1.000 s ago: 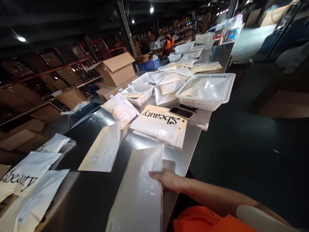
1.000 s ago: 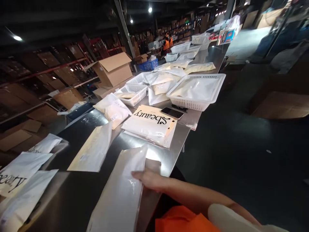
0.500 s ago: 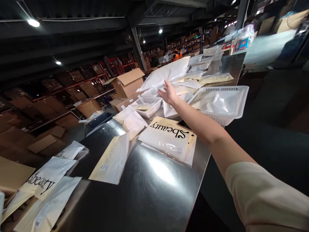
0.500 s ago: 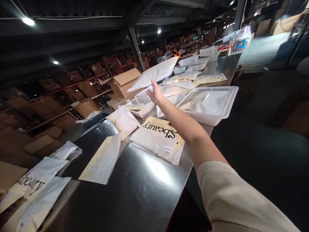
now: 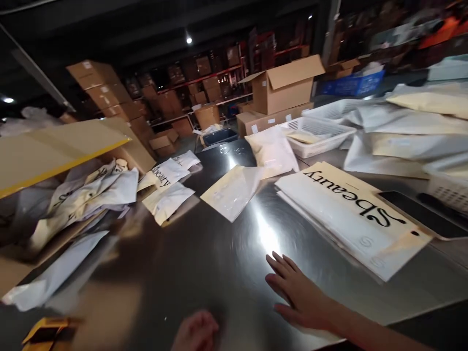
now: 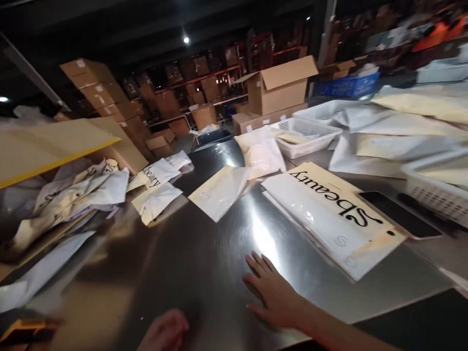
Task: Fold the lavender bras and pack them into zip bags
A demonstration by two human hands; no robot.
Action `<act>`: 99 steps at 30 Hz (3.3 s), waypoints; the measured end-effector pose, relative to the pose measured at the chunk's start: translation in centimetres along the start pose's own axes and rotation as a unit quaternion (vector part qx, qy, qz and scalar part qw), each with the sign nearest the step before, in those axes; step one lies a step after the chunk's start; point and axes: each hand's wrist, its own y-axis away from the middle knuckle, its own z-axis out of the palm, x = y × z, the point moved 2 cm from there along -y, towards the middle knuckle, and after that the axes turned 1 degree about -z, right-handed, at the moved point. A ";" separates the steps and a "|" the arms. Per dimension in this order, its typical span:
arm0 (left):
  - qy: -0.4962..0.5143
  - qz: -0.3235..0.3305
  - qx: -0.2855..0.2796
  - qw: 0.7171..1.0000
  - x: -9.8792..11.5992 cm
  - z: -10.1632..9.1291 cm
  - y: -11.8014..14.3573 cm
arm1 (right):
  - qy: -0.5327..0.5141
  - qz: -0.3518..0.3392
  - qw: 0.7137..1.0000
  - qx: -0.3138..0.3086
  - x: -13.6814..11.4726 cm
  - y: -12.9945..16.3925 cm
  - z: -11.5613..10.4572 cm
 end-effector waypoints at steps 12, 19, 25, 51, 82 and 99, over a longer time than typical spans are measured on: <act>-0.279 0.127 0.336 0.890 15.0 -12.1 -19.8 | 0.150 -0.009 0.986 0.069 2.2 -1.2 3.2; -0.355 0.102 0.310 0.876 13.2 -12.6 -22.0 | 0.169 -0.021 0.982 0.079 2.1 -1.3 3.0; -0.441 0.156 0.237 0.851 4.9 -7.9 -14.1 | 0.140 -0.018 0.988 0.062 1.9 -1.2 3.1; -0.437 0.100 0.298 0.843 8.4 -8.5 -14.7 | 0.108 -0.019 0.992 0.067 1.3 -0.8 3.0; -0.237 0.290 0.049 0.926 7.0 10.9 1.9 | -0.238 0.262 0.934 0.044 -2.7 4.5 1.4; 0.366 -0.055 0.062 0.927 3.5 10.0 3.2 | -0.609 0.320 0.682 0.248 1.1 5.8 -0.5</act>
